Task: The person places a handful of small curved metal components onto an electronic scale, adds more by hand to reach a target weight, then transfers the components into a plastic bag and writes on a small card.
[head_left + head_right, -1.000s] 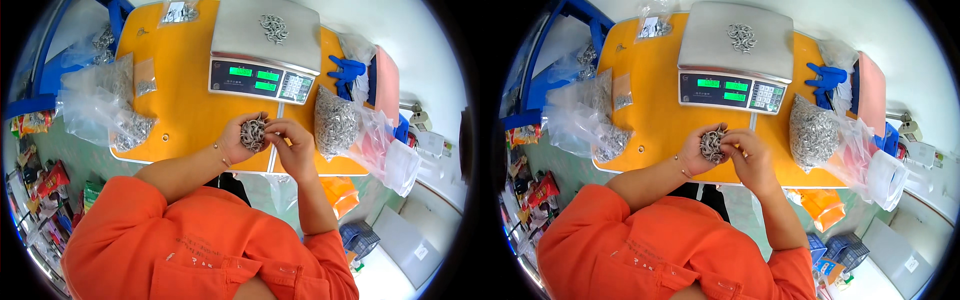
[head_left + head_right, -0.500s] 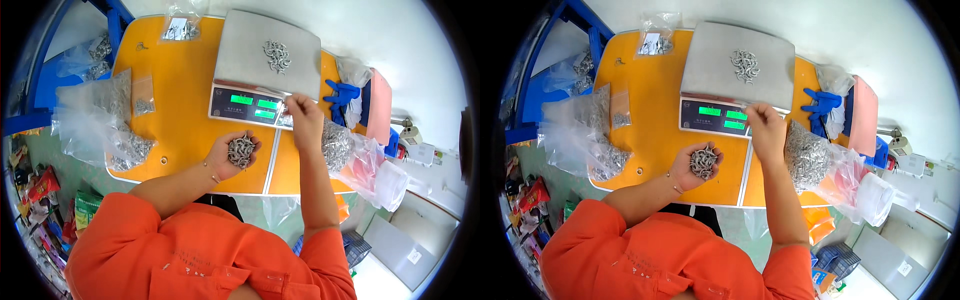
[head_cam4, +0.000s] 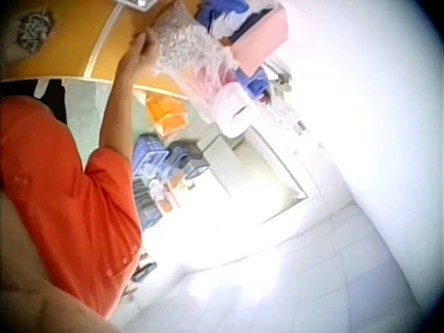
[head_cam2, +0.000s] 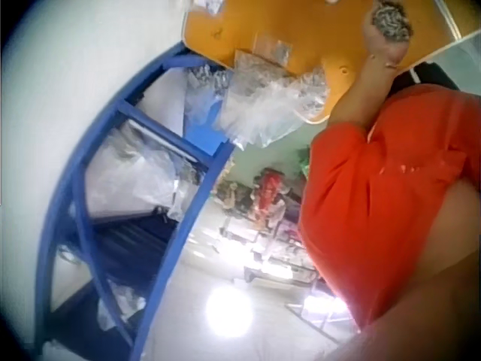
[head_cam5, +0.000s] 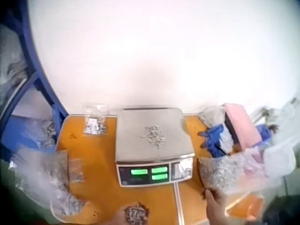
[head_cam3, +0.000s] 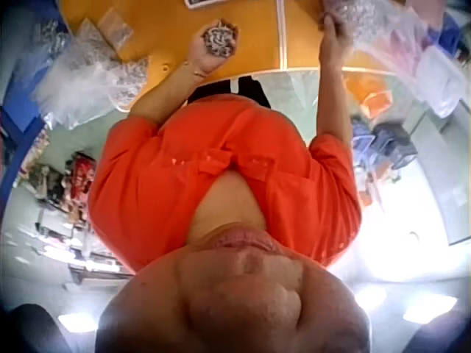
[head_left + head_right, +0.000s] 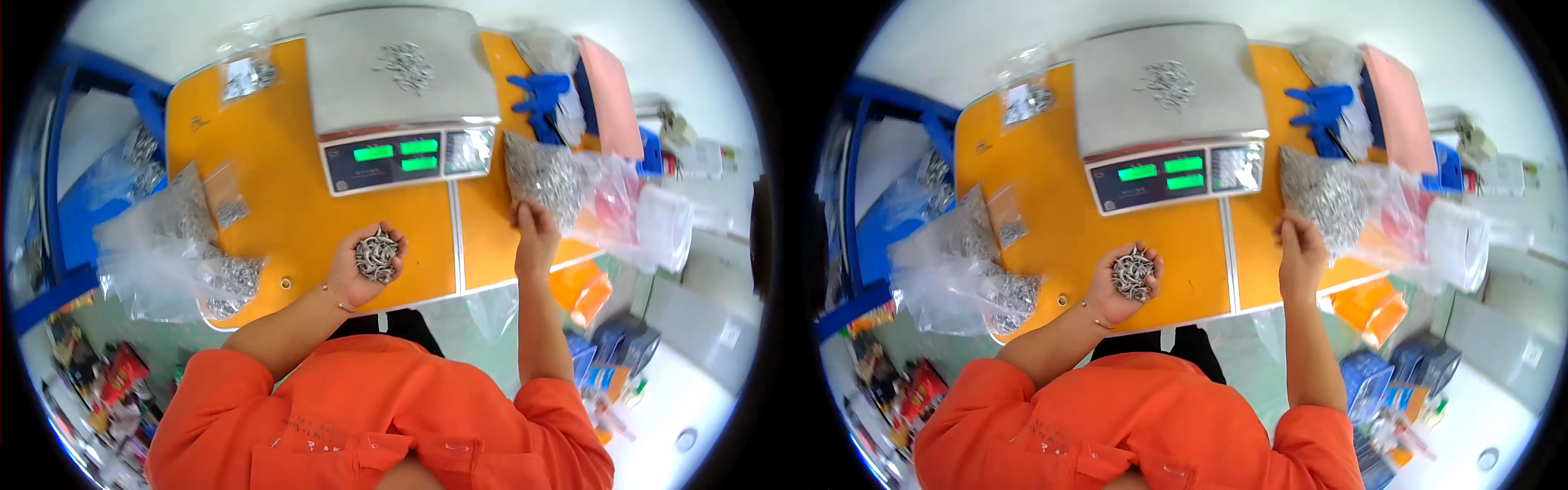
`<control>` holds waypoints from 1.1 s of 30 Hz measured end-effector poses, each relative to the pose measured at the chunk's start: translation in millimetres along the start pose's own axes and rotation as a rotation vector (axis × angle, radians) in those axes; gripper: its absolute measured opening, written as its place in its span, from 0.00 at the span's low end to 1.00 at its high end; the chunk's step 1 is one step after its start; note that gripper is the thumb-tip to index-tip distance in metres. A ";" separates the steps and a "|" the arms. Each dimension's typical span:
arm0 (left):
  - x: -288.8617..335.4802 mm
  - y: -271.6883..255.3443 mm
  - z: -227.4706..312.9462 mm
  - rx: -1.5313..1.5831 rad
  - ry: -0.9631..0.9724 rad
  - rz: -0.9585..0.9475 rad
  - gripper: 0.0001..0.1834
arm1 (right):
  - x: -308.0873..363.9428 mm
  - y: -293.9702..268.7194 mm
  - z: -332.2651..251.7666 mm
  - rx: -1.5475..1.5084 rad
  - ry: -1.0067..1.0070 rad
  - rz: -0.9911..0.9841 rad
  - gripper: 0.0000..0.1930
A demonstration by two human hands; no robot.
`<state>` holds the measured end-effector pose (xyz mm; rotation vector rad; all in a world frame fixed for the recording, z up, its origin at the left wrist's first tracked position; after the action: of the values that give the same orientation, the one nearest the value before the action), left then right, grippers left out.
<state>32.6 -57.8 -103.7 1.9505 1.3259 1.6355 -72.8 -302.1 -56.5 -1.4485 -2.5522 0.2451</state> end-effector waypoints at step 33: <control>-95.2 -213.4 -220.8 -0.204 -0.015 0.476 0.07 | -17.3 -239.8 500.6 0.564 0.737 0.271 0.34</control>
<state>-256.2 -88.7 -241.6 2.2548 0.6802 1.8634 -388.2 -462.0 -484.8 -1.3177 -1.5446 0.3525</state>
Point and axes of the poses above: each hand's wrist, its own x-axis away from the middle knuckle, its own y-axis out of the palm, z = x × y, the point moved 3 cm from there along -x, towards the middle knuckle, and after that the axes turned 6 degrees about z, right-handed, at the moved point
